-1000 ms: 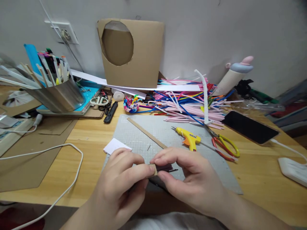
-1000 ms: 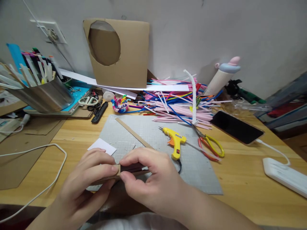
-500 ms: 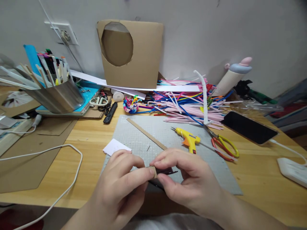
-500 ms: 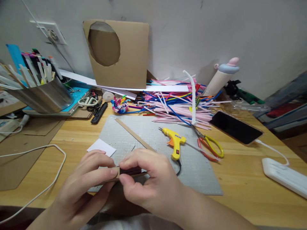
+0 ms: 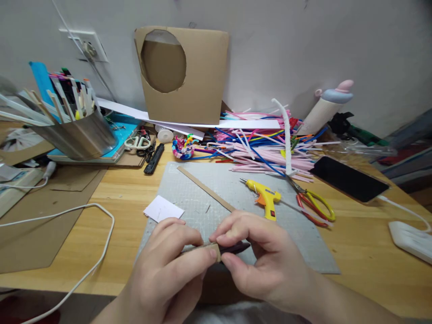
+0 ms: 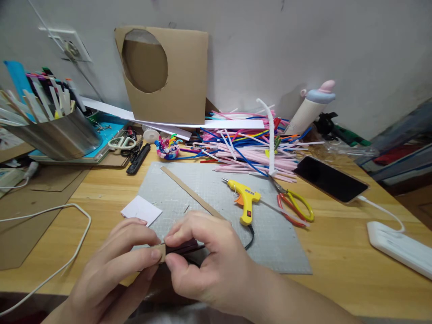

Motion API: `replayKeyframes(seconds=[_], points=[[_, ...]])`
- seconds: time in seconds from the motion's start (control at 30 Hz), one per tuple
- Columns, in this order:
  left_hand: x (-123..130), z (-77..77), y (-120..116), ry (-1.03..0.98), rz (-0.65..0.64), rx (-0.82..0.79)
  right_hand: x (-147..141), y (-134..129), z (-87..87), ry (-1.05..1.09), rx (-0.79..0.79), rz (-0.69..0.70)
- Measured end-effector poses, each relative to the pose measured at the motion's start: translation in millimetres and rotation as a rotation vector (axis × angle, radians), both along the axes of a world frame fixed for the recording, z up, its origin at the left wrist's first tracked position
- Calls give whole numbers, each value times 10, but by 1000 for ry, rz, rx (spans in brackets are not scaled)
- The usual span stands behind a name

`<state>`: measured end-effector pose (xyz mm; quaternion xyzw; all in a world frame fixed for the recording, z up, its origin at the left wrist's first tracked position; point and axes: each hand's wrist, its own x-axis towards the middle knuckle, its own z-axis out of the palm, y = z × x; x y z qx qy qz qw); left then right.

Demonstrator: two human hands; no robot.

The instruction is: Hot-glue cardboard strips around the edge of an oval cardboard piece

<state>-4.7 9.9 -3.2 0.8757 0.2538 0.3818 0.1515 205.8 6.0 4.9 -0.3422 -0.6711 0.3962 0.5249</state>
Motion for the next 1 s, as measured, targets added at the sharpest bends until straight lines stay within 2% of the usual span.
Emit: replayKeyframes(seconds=[0.27,0.53,0.7,1.0], points=[[39,9,9,-26,-3,-3,60,-25,-41,27,46,102],[75,-17,-21,-62,-11,50,-67,-91,-126,-23,65,-6],[68,18,-47,-17,34,-36,-32,-84,-106,-31,81,40],[36,-4,-49,-33,15,-62,14,-79,-85,26,6,138]])
